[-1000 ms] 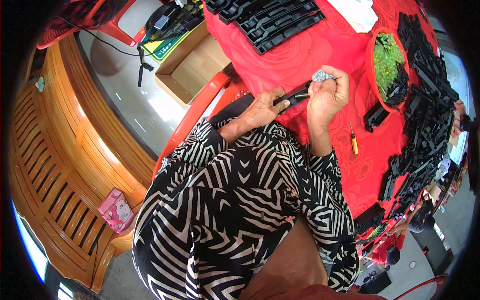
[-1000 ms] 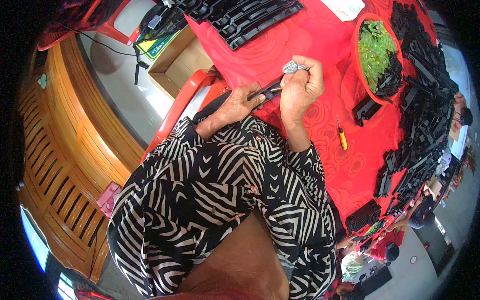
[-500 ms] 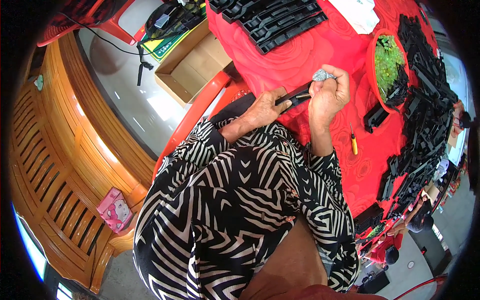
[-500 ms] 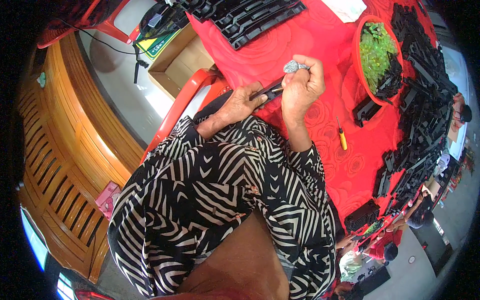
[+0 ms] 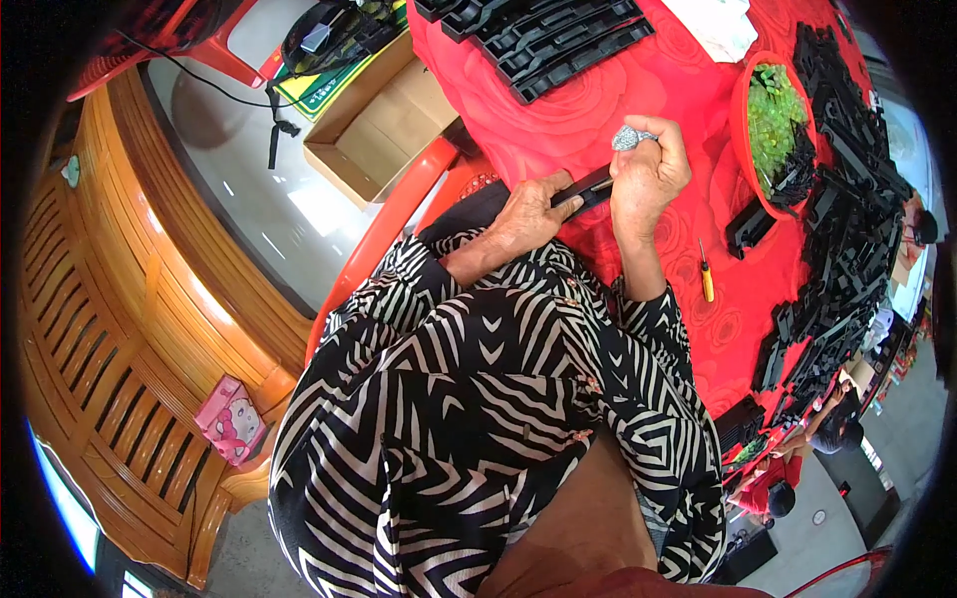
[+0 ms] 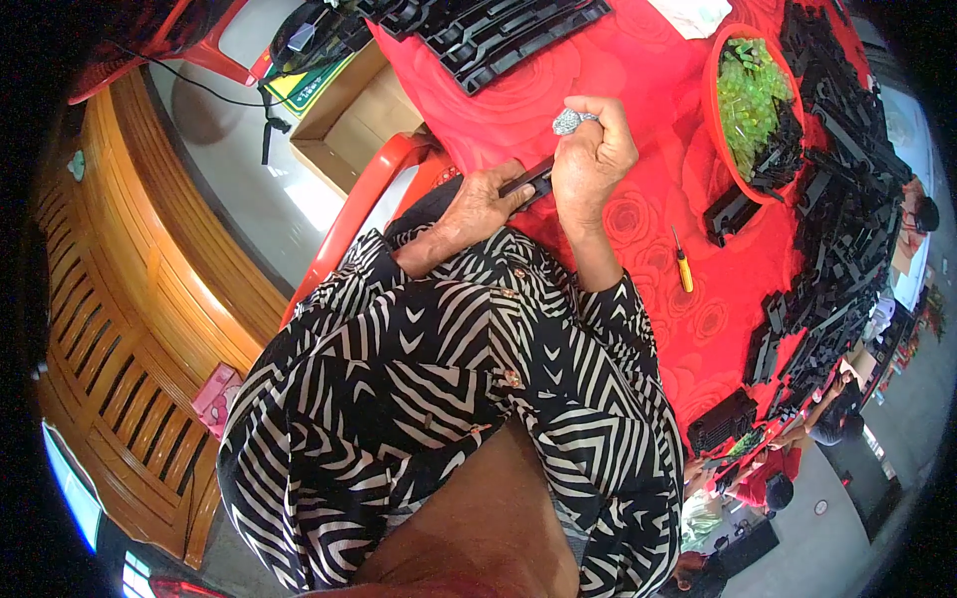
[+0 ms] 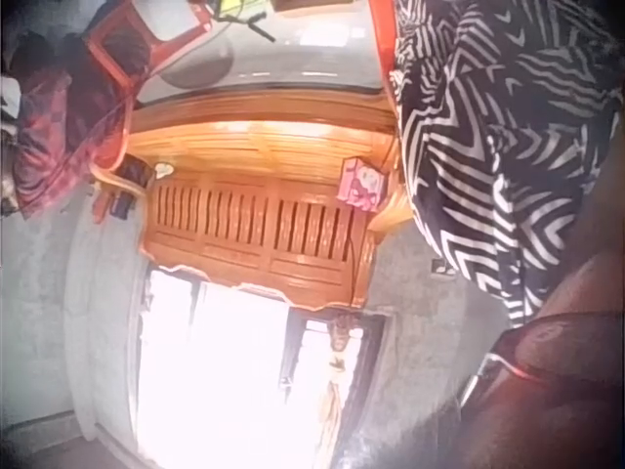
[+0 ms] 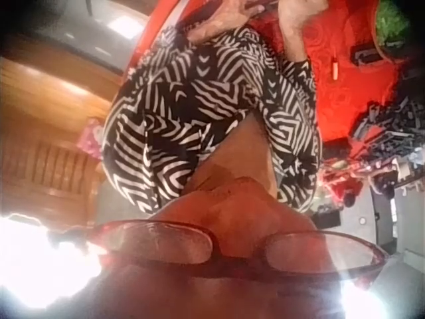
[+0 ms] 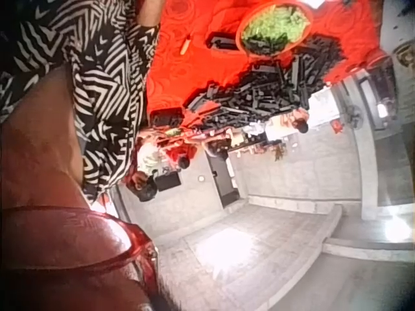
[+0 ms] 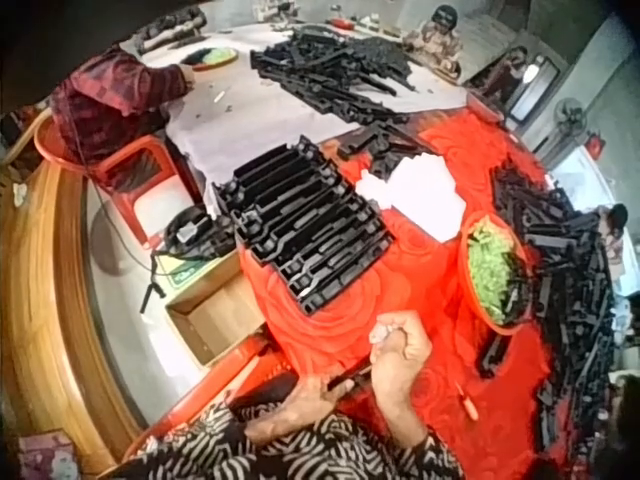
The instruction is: The person assembles plastic toy components by picking up plastic frames and inserting small pieces into them by hand.
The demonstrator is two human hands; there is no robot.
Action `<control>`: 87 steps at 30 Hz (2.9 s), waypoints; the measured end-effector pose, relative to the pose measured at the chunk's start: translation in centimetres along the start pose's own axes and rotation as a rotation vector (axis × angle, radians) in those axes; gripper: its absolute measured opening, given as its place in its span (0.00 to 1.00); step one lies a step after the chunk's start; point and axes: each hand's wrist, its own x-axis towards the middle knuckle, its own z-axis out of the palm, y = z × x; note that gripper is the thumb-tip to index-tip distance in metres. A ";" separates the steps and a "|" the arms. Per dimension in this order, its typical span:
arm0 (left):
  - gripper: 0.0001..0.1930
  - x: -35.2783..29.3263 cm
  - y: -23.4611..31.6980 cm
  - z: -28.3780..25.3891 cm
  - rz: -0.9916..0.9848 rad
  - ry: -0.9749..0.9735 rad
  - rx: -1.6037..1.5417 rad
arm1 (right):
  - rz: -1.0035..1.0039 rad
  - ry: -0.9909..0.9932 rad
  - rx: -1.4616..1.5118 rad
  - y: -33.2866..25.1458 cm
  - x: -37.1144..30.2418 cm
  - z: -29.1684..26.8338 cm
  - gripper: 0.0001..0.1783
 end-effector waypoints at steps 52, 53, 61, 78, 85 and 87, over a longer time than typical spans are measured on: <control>0.08 1.0 -1.2 -0.3 0.052 -0.095 -0.077 | 0.129 0.021 0.198 -1.0 -0.1 -0.4 0.15; 0.08 0.9 -0.9 -0.3 0.068 -0.085 -0.035 | 0.118 0.022 0.163 -0.9 -0.1 -0.5 0.16; 0.09 0.5 -0.3 -0.2 0.061 -0.049 -0.002 | 0.005 0.055 -0.012 0.2 0.3 0.1 0.16; 0.08 0.8 -0.3 0.4 0.055 -0.016 0.081 | 0.096 -0.026 0.192 -0.8 0.6 -0.6 0.15; 0.06 0.4 3.2 0.7 0.002 -0.002 -0.324 | -0.153 0.166 0.366 -7.2 0.4 -6.7 0.13; 0.05 0.2 4.0 0.8 0.086 0.102 -0.531 | -0.113 0.107 0.231 -5.7 -1.4 -7.2 0.12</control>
